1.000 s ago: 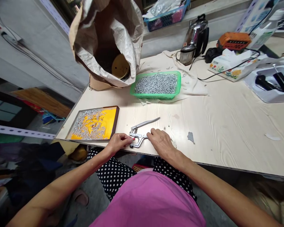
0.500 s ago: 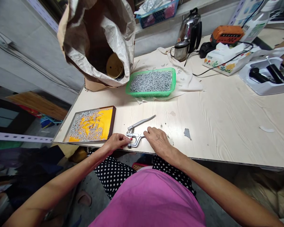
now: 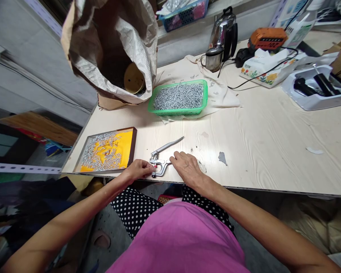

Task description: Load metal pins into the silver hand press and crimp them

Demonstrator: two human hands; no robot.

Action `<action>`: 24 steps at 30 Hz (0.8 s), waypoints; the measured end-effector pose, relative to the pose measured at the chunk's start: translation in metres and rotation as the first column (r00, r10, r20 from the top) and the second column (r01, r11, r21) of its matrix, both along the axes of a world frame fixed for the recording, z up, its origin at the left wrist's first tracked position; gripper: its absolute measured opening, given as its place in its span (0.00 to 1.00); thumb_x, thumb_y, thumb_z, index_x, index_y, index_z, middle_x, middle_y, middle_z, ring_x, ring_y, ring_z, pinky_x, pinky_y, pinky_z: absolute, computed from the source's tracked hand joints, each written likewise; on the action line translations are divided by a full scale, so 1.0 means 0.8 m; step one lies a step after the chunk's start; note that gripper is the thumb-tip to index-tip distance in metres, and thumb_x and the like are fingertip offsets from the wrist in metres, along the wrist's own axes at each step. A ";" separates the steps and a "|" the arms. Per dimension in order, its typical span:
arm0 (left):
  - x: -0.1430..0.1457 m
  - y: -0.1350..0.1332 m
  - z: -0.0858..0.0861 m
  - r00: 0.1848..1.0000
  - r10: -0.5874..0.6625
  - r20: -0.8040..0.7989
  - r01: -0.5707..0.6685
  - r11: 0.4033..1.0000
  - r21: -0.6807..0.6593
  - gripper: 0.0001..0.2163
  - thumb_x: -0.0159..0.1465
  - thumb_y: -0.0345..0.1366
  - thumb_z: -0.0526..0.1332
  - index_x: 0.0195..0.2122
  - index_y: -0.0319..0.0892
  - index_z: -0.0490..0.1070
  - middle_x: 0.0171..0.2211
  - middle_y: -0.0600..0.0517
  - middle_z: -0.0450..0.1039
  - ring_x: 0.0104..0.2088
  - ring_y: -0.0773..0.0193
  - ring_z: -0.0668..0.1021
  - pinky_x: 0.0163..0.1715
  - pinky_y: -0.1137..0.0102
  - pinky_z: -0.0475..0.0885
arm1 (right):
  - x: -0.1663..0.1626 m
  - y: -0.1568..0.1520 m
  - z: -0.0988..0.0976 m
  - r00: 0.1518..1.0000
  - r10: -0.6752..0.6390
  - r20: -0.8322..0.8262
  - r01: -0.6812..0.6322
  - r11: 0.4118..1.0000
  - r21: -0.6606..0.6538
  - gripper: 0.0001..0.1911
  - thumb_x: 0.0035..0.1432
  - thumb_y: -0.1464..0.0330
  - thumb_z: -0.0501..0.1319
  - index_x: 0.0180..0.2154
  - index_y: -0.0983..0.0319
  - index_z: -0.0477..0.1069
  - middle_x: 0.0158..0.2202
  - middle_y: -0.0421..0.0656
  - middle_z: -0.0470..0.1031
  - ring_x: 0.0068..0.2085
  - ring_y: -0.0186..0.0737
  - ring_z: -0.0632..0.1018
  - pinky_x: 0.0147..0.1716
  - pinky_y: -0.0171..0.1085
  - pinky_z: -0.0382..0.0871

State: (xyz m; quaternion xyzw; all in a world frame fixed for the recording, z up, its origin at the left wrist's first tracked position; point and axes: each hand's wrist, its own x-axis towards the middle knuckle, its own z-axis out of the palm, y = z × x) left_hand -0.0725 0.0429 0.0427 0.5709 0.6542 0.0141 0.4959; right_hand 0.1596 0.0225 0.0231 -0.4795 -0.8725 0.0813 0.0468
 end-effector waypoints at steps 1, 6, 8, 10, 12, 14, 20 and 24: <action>0.000 0.000 0.000 0.999 0.024 0.028 -0.023 0.999 -0.036 0.17 0.54 0.47 0.64 0.20 0.39 0.68 0.15 0.58 0.60 0.18 0.71 0.62 0.21 0.73 0.59 | 0.000 0.000 0.003 1.000 -0.001 0.006 0.001 1.000 -0.013 0.09 0.64 0.77 0.54 0.41 0.62 0.71 0.40 0.46 0.73 0.39 0.42 0.72 0.31 0.39 0.55; 0.002 -0.004 0.004 0.998 0.037 0.047 -0.032 0.995 -0.099 0.17 0.55 0.48 0.64 0.19 0.40 0.65 0.15 0.58 0.60 0.18 0.71 0.62 0.19 0.74 0.59 | -0.002 -0.001 0.013 0.999 0.001 0.041 0.002 0.998 -0.068 0.11 0.65 0.77 0.53 0.42 0.63 0.72 0.41 0.48 0.73 0.40 0.43 0.72 0.31 0.39 0.55; 0.003 -0.005 0.006 0.999 0.029 0.033 -0.026 0.995 -0.101 0.17 0.55 0.47 0.64 0.20 0.40 0.66 0.16 0.58 0.60 0.19 0.71 0.62 0.20 0.74 0.59 | -0.002 -0.002 0.014 0.999 -0.002 0.044 0.005 0.997 -0.079 0.11 0.65 0.78 0.52 0.42 0.63 0.72 0.41 0.48 0.73 0.41 0.43 0.72 0.30 0.40 0.56; 0.004 -0.007 0.007 0.999 0.032 0.017 -0.030 0.995 -0.097 0.17 0.56 0.47 0.65 0.20 0.40 0.66 0.16 0.58 0.61 0.19 0.71 0.63 0.20 0.74 0.59 | -0.001 -0.002 0.013 0.999 -0.005 0.033 0.007 0.997 -0.081 0.12 0.65 0.78 0.52 0.43 0.63 0.72 0.41 0.48 0.72 0.41 0.43 0.73 0.30 0.40 0.56; 0.005 -0.008 0.006 0.999 0.039 0.015 -0.037 0.995 -0.094 0.17 0.56 0.47 0.65 0.21 0.39 0.67 0.17 0.57 0.62 0.20 0.71 0.64 0.21 0.73 0.59 | 0.003 0.002 0.014 1.000 0.005 0.001 -0.005 0.993 -0.115 0.10 0.66 0.75 0.52 0.43 0.62 0.71 0.41 0.48 0.72 0.41 0.42 0.73 0.29 0.39 0.55; 0.004 -0.009 0.004 0.999 0.038 0.023 -0.035 0.995 -0.093 0.16 0.55 0.46 0.65 0.21 0.39 0.68 0.17 0.57 0.63 0.20 0.71 0.64 0.22 0.74 0.58 | 0.008 0.011 0.016 0.999 0.022 -0.048 -0.030 0.984 -0.175 0.09 0.68 0.69 0.53 0.44 0.61 0.71 0.43 0.47 0.71 0.40 0.41 0.73 0.29 0.38 0.55; -0.001 -0.013 -0.003 1.000 0.001 0.016 0.000 0.999 -0.052 0.17 0.56 0.48 0.64 0.20 0.39 0.68 0.16 0.57 0.62 0.19 0.71 0.63 0.22 0.73 0.55 | 0.011 0.056 0.010 0.998 -0.023 -0.051 0.020 0.998 -0.067 0.13 0.68 0.72 0.48 0.48 0.62 0.69 0.50 0.50 0.68 0.42 0.44 0.71 0.33 0.39 0.58; -0.001 -0.014 -0.005 1.000 0.009 0.000 -0.009 0.999 -0.034 0.17 0.54 0.49 0.65 0.21 0.39 0.69 0.17 0.56 0.64 0.20 0.70 0.64 0.22 0.73 0.56 | 0.001 0.088 -0.003 1.000 0.031 0.002 -0.031 0.999 -0.038 0.17 0.66 0.76 0.46 0.46 0.62 0.70 0.49 0.52 0.70 0.45 0.48 0.70 0.38 0.42 0.59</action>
